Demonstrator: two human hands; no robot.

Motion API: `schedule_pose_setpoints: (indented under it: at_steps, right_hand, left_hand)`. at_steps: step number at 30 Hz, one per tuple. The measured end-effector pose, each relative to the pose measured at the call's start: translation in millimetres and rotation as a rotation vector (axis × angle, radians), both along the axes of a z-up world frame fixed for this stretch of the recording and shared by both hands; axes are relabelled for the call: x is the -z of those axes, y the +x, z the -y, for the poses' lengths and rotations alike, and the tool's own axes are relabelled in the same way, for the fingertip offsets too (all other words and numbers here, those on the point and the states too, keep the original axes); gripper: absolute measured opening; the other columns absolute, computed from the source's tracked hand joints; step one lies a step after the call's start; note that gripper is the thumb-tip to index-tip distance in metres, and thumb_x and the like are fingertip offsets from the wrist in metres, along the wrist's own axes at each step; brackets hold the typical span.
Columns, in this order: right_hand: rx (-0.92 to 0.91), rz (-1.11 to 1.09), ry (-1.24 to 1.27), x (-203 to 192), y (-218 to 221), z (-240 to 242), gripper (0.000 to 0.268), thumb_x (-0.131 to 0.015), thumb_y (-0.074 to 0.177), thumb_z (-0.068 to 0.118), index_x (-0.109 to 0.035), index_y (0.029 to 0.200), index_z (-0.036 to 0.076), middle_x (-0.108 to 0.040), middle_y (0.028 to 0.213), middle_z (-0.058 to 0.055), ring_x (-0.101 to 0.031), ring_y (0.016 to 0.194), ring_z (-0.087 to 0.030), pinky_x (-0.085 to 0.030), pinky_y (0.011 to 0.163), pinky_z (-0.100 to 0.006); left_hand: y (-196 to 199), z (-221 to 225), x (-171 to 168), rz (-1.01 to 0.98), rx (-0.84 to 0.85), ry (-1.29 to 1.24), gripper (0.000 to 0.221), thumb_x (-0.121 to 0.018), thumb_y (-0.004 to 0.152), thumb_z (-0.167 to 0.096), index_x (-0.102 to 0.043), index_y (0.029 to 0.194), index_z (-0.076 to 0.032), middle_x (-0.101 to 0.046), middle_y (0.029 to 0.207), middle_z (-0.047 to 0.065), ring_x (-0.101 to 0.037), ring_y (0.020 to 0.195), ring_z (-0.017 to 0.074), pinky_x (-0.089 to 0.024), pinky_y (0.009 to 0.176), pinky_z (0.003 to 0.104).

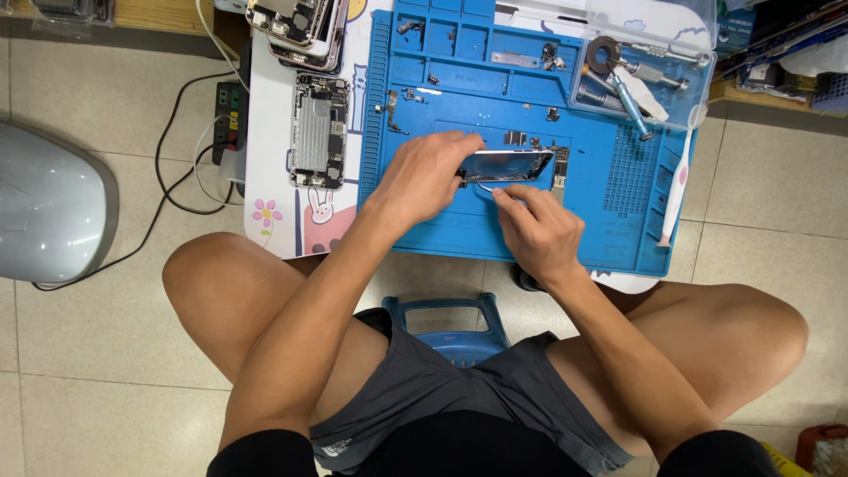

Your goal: The person disassembles a smartphone on a blue work mat, using a screwdriver to remove screws and tweezers to handle small components. They place removed parts into compartments on the mat and continue to manipulate the phone's internal components.

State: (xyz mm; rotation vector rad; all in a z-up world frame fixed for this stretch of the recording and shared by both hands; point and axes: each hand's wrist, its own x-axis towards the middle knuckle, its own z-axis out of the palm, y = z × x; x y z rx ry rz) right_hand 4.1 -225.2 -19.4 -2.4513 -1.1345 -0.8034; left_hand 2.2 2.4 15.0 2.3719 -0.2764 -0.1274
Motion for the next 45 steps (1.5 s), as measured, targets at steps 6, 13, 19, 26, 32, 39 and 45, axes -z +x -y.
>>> schedule_pose_setpoints:
  at_steps: [6,13,19,26,32,39,45]
  right_hand:
    - [-0.003,0.001,0.018,2,-2,-1,0.012,-0.073,0.098,0.007,-0.075,0.098,0.020,-0.071,0.096,0.007,-0.054,0.058,-0.011,-0.042,0.044,-0.021]
    - [-0.016,0.001,-0.022,6,-4,2,0.008,-0.073,0.098,0.010,-0.075,0.100,0.018,-0.069,0.094,0.006,-0.055,0.057,-0.010,-0.042,0.043,-0.020]
    - [0.012,0.057,-0.111,5,-7,2,0.005,-0.075,0.099,0.015,-0.076,0.100,0.019,-0.065,0.089,0.006,-0.056,0.056,-0.008,-0.043,0.044,-0.020]
    - [-0.009,0.060,-0.148,2,-9,1,0.006,-0.075,0.097,0.015,-0.077,0.101,0.019,-0.063,0.086,0.006,-0.058,0.054,-0.008,-0.045,0.044,-0.019]
    - [-0.015,0.066,-0.137,3,-7,1,0.007,-0.075,0.097,0.013,-0.078,0.100,0.019,-0.061,0.085,0.006,-0.059,0.055,-0.007,-0.046,0.045,-0.019]
    - [-0.047,0.043,-0.120,-3,-4,2,0.010,-0.075,0.096,0.010,-0.078,0.102,0.018,-0.063,0.086,0.005,-0.062,0.057,-0.008,-0.048,0.047,-0.019]
    - [-0.007,-0.002,-0.022,-18,1,4,0.007,-0.078,0.095,0.018,-0.074,0.099,0.021,-0.060,0.086,0.009,-0.056,0.054,-0.009,-0.047,0.047,-0.023]
  left_hand:
    - [-1,3,-1,-0.010,-0.050,-0.049,0.057,-0.077,0.079,0.017,-0.070,0.130,-0.006,-0.076,0.104,0.019,-0.075,0.099,0.0428,-0.062,0.084,0.056]
    - [-8,8,-1,0.048,-0.059,-0.023,0.052,-0.077,0.079,0.017,-0.071,0.125,-0.006,-0.075,0.100,0.017,-0.075,0.097,0.0421,-0.063,0.081,0.055]
    - [-13,10,-8,0.079,-0.050,0.019,0.049,-0.079,0.077,0.015,-0.073,0.121,-0.007,-0.075,0.099,0.018,-0.075,0.097,0.0417,-0.064,0.080,0.055]
    - [-10,12,9,0.082,-0.080,0.022,0.042,-0.080,0.081,0.009,-0.074,0.118,-0.011,-0.075,0.097,0.012,-0.076,0.096,0.0379,-0.065,0.079,0.052]
    - [-8,15,10,0.111,-0.127,0.024,0.036,-0.082,0.080,0.007,-0.075,0.109,-0.012,-0.074,0.089,0.011,-0.076,0.089,0.0369,-0.065,0.075,0.052]
    - [-7,18,11,0.112,-0.173,0.029,0.034,-0.085,0.077,0.004,-0.076,0.106,-0.011,-0.075,0.086,0.010,-0.076,0.085,0.0357,-0.065,0.073,0.050]
    - [-6,20,13,0.123,-0.201,0.039,0.026,-0.082,0.074,0.003,-0.072,0.092,-0.012,-0.067,0.074,0.005,-0.072,0.074,0.0318,-0.062,0.066,0.047]
